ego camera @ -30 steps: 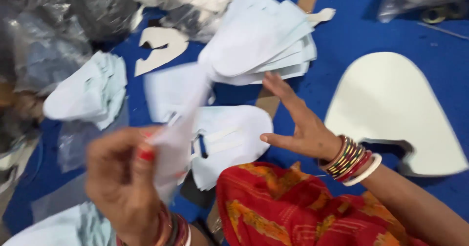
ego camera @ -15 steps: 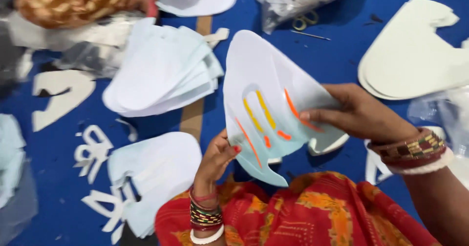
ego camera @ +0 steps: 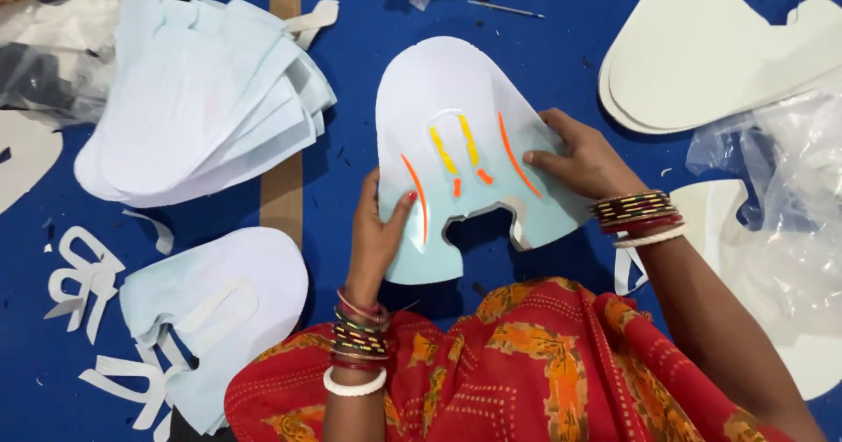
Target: The person organizes and stacks foam and fabric shoe upper components during manufacturing.
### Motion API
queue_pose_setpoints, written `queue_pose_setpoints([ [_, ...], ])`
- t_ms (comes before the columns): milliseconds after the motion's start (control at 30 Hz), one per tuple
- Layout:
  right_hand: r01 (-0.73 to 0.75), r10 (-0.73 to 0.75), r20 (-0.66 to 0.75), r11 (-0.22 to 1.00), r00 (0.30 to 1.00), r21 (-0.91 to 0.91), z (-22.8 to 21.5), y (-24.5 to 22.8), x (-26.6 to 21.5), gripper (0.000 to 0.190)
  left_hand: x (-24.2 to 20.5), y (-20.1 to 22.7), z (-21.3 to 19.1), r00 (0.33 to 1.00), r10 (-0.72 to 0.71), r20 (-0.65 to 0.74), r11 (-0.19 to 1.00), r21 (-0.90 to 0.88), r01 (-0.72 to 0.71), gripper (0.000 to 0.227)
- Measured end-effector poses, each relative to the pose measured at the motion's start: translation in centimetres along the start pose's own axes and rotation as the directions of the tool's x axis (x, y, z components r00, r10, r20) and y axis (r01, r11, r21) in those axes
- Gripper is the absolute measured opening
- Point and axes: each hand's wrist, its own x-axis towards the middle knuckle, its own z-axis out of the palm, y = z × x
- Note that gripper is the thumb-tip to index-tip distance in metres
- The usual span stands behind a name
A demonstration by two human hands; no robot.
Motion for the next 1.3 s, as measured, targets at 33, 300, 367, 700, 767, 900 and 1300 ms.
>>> queue_pose_setpoints([
  [33,-0.007,0.007,0.001,1.0,1.0,0.002,0.4,0.3,0.1,0.071,0.1,-0.1,0.0,1.0,-0.005,0.005,1.0,0.0,0.005,0.048],
  [300,0.115,-0.11,-0.051,0.986,0.993,0.12,3.8,3.1,1.1,0.063,0.2,-1.8,0.0,0.999,-0.033,-0.009,0.989,0.147,0.034,0.079],
  [367,0.108,-0.102,-0.053,0.987,0.993,0.116,4.0,2.6,0.9,0.063,0.2,-2.3,0.0,0.999,-0.036,-0.013,0.989,0.144,0.037,0.08],
  [700,0.061,-0.056,-0.065,0.995,0.996,0.075,3.9,2.3,0.9,0.062,0.5,-2.6,0.4,0.999,-0.036,-0.009,0.988,0.153,0.037,0.077],
  [767,0.07,-0.065,-0.065,0.994,0.996,0.078,4.2,2.8,0.9,0.061,0.5,-2.7,0.4,0.999,-0.049,-0.004,0.989,0.142,0.049,0.077],
  [900,0.072,-0.069,-0.062,0.996,0.996,0.059,4.1,2.6,0.8,0.06,0.5,-2.8,0.5,1.0,-0.016,-0.014,0.975,0.222,0.019,0.078],
  [1300,0.111,-0.122,-0.079,0.985,0.989,-0.135,5.0,3.4,1.1,0.066,0.6,-2.3,0.7,0.999,-0.05,-0.005,0.972,0.23,0.05,0.077],
])
